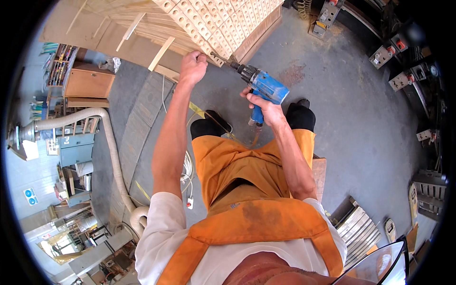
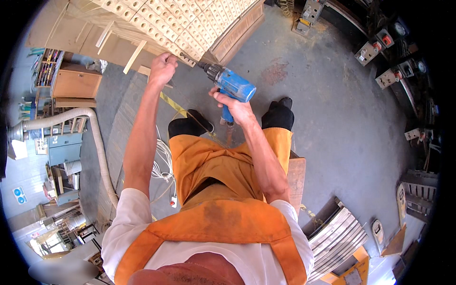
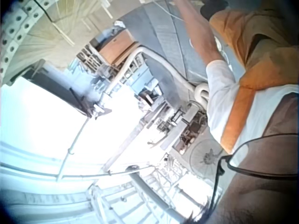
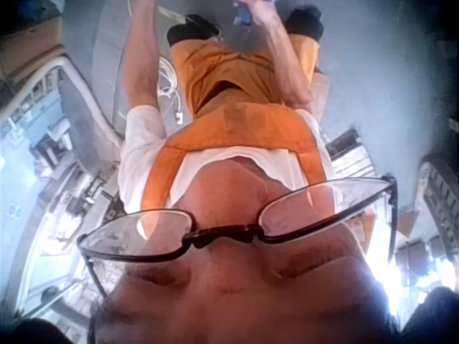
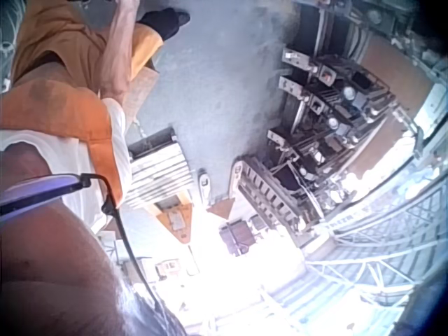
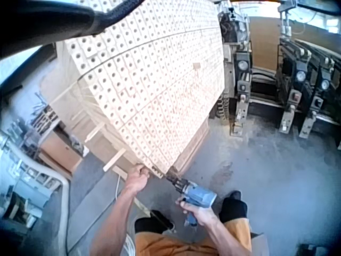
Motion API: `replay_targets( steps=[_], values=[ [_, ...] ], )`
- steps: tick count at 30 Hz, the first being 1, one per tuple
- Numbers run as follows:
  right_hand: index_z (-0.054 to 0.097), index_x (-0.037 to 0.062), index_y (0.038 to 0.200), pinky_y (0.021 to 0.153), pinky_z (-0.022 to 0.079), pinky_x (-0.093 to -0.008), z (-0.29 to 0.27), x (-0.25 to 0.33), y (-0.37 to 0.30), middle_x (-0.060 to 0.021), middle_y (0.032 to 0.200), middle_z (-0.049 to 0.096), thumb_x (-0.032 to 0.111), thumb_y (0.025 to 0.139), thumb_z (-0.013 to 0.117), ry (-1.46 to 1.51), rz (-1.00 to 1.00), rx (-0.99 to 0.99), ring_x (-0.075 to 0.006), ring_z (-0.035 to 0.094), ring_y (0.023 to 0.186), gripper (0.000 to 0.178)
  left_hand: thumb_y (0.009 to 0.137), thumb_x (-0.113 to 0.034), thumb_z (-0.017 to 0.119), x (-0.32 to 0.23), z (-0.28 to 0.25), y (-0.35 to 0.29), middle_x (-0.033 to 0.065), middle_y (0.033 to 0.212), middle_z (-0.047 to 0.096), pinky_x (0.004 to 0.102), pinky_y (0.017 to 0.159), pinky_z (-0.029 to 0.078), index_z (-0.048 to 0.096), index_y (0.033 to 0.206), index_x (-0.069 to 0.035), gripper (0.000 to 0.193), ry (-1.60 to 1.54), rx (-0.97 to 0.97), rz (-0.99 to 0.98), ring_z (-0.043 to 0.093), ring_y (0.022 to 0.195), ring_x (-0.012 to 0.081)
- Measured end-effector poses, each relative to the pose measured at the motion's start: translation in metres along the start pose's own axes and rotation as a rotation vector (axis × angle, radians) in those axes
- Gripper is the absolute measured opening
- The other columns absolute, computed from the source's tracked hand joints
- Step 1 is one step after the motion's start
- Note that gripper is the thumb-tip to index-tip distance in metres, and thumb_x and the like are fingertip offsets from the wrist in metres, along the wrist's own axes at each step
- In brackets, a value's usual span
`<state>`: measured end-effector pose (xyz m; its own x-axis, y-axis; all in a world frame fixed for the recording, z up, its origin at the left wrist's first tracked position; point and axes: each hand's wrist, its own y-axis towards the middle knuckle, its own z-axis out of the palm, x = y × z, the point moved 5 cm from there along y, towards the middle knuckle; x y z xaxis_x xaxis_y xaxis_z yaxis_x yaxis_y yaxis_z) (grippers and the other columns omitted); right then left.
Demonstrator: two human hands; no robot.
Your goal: The person uses a blue power drill to drive screws into a wooden furniture frame. They briefly remove their eyeglasses, then continue drilling into the wooden structure. Later, they pick up a large flat wooden panel and position it against the frame before resuming drilling.
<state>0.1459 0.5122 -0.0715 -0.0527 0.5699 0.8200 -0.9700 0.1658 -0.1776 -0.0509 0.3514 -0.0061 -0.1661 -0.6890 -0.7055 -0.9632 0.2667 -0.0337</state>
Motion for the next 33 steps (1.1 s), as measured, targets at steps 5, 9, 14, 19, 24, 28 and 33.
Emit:
replay_targets(
  steps=[5, 9, 14, 19, 24, 28, 33],
  values=[
    [0.064, 0.0051, 0.097, 0.068, 0.047, -0.027, 0.003, 0.003, -0.001, -0.0046, 0.096, 0.066, 0.008, 0.083, 0.064, 0.035, -0.003, 0.008, -0.0143, 0.061, 0.091, 0.014, 0.09, -0.017, 0.051, -0.008, -0.003, -0.006, 0.0108, 0.072, 0.064, 0.032, 0.064, 0.048, 0.064, 0.094, 0.004, 0.025, -0.003, -0.004, -0.007, 0.06, 0.066, 0.0179],
    [0.064, 0.0053, 0.097, 0.068, 0.047, -0.0272, 0.001, 0.003, 0.0, -0.0046, 0.096, 0.067, 0.008, 0.083, 0.064, -0.004, -0.022, 0.009, -0.0145, 0.061, 0.091, 0.014, 0.092, -0.016, 0.051, -0.01, -0.002, -0.008, 0.0086, 0.076, 0.063, 0.0295, 0.065, 0.046, 0.062, 0.098, 0.005, 0.025, -0.032, 0.021, -0.024, 0.057, 0.069, 0.0148],
    [0.064, 0.0061, 0.098, 0.068, 0.047, -0.0285, 0.002, 0.003, -0.001, -0.0043, 0.095, 0.067, 0.008, 0.083, 0.065, 0.015, 0.002, -0.004, -0.015, 0.062, 0.092, 0.015, 0.092, -0.015, 0.05, -0.006, -0.002, -0.006, 0.0072, 0.076, 0.063, 0.029, 0.064, 0.045, 0.063, 0.097, 0.005, 0.024, -0.044, 0.034, -0.023, 0.056, 0.068, 0.0139],
    [0.064, 0.0057, 0.1, 0.069, 0.047, -0.0288, 0.001, 0.003, 0.001, -0.0045, 0.096, 0.067, 0.008, 0.083, 0.065, 0.013, -0.005, -0.003, -0.0162, 0.063, 0.096, 0.017, 0.091, -0.017, 0.051, -0.003, -0.001, -0.005, 0.0074, 0.068, 0.062, 0.0307, 0.062, 0.046, 0.065, 0.089, 0.003, 0.024, -0.089, -0.009, -0.004, 0.056, 0.063, 0.0145],
    [0.064, 0.004, 0.105, 0.069, 0.047, -0.0279, 0.0, 0.002, 0.002, -0.0056, 0.1, 0.067, 0.007, 0.083, 0.065, 0.121, 0.014, 0.01, -0.0172, 0.064, 0.097, 0.023, 0.087, -0.018, 0.051, -0.009, -0.005, 0.004, 0.0183, 0.086, 0.066, 0.0381, 0.072, 0.049, 0.065, 0.093, 0.002, 0.025, 0.264, 0.03, 0.097, 0.064, 0.08, 0.0299],
    [0.064, 0.0024, 0.11, 0.07, 0.048, -0.0272, -0.012, 0.003, -0.002, -0.0064, 0.102, 0.067, 0.006, 0.083, 0.066, -0.151, -0.059, -0.043, -0.0154, 0.063, 0.09, 0.027, 0.083, -0.018, 0.049, -0.016, -0.007, 0.021, 0.023, 0.103, 0.064, 0.043, 0.082, 0.048, 0.065, 0.098, 0.001, 0.029, 0.508, 0.163, 0.125, 0.06, 0.099, 0.0385],
    [0.064, 0.0035, 0.11, 0.07, 0.047, -0.0266, -0.031, 0.0, -0.025, -0.0059, 0.102, 0.067, 0.007, 0.084, 0.066, -0.142, -0.072, -0.112, -0.0138, 0.061, 0.087, 0.026, 0.08, -0.017, 0.052, -0.037, -0.01, 0.013, 0.0233, 0.104, 0.064, 0.0416, 0.083, 0.049, 0.066, 0.1, 0.0, 0.03, 0.513, 0.125, 0.129, 0.061, 0.1, 0.037]
  ],
)
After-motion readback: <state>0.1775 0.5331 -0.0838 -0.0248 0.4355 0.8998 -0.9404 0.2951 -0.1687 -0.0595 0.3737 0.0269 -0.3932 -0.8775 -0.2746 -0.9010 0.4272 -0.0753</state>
